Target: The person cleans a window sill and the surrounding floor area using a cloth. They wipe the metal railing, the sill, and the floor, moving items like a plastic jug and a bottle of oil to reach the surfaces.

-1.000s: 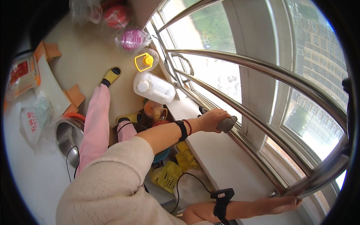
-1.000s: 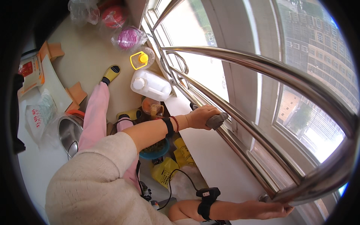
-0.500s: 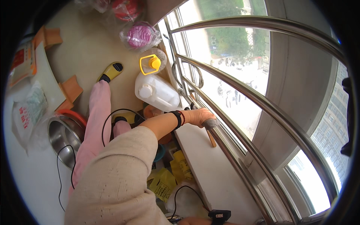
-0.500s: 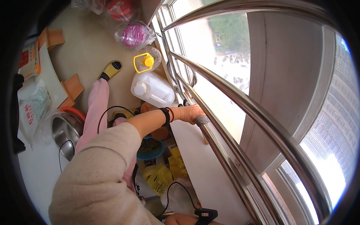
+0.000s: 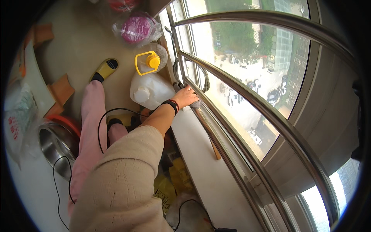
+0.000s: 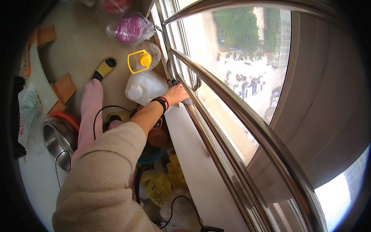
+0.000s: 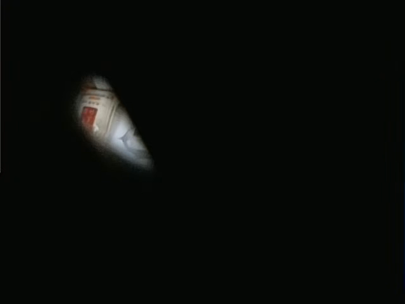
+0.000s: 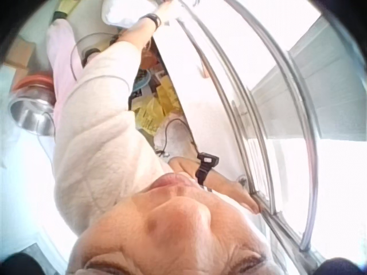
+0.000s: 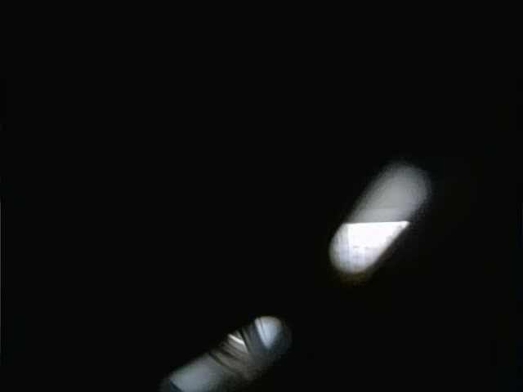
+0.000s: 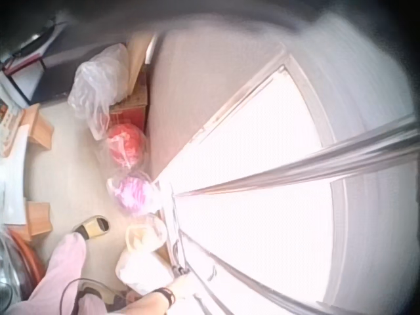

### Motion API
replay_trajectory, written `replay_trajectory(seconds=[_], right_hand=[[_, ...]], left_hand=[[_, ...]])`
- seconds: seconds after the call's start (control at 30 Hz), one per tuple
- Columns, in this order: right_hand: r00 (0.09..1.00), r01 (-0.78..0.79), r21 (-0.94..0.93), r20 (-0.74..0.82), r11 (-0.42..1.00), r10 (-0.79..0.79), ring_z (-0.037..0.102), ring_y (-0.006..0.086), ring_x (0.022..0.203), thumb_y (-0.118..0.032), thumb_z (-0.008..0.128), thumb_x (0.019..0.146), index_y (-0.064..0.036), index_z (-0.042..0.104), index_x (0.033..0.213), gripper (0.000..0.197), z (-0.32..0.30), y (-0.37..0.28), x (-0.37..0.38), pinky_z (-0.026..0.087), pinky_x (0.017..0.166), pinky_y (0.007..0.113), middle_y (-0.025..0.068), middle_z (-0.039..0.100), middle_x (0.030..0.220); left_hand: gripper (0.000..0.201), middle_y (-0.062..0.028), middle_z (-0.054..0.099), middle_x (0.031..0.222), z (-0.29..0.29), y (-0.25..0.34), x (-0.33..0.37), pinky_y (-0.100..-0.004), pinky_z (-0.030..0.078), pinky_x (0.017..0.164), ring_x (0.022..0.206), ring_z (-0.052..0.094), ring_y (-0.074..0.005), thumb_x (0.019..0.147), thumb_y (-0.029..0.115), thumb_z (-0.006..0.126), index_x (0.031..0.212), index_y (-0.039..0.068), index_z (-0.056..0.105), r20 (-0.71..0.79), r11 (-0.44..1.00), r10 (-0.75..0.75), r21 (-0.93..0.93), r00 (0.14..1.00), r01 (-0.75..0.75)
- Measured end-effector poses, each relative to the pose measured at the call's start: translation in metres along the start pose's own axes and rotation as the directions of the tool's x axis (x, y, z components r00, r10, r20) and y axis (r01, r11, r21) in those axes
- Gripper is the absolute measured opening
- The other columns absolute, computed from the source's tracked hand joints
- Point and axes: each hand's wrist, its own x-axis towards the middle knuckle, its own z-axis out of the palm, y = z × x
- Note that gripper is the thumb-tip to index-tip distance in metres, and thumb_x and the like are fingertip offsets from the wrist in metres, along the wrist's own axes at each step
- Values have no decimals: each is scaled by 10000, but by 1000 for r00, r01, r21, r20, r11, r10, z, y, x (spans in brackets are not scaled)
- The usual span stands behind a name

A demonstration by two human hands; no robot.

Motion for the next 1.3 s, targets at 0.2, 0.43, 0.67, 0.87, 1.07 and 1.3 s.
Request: replay_trajectory(seconds=[0.2,0.43,0.67,0.87,1.07,1.3], right_hand=[[1000,-23,2,-6,1000,23,605,251,941,-420,347,1088,37,395,1401,556,7,0,0,529,761,339,225,530,1186],[1000,-25,20,-10,999,25,593,249,948,-408,367,1087,39,390,1399,545,12,-2,1,519,773,344,221,522,1182],[999,-40,29,-1,999,40,581,247,955,-396,388,1086,40,384,1397,535,9,0,3,509,785,349,217,513,1178],[999,-50,26,3,998,50,570,246,961,-385,405,1086,42,378,1396,528,13,0,4,501,795,353,213,506,1175],[1000,-31,24,1,999,31,560,244,967,-374,423,1085,43,373,1395,522,18,-1,2,493,806,358,209,498,1171],[1000,-28,26,-9,999,28,547,242,974,-362,443,1084,45,367,1393,516,11,2,5,483,818,363,205,490,1167]], left_hand=[[123,79,670,988,-14,13,-9,-371,373,979,1136,540,-166,892,148,602,987,200,660,25,993,-118,6,993,118],[277,-25,701,1020,-1,48,-20,-408,424,897,1028,582,-268,808,-30,623,1054,96,641,63,737,-480,-513,875,441],[558,-230,594,1285,-16,96,-22,-477,474,979,1131,559,-420,831,-30,621,1373,-8,490,280,344,-687,-687,670,640],[651,-119,541,1376,-15,102,-20,-423,438,1037,1238,533,-299,950,323,665,1466,11,420,706,-854,-352,-511,615,96],[387,-108,635,1250,37,75,6,-518,503,967,1106,610,-313,1062,387,490,1220,46,580,859,-939,-298,-186,417,-288],[419,-151,616,1298,44,72,16,-571,504,986,1135,631,-342,1085,392,384,1282,52,527,917,-946,-257,-174,306,-272]])
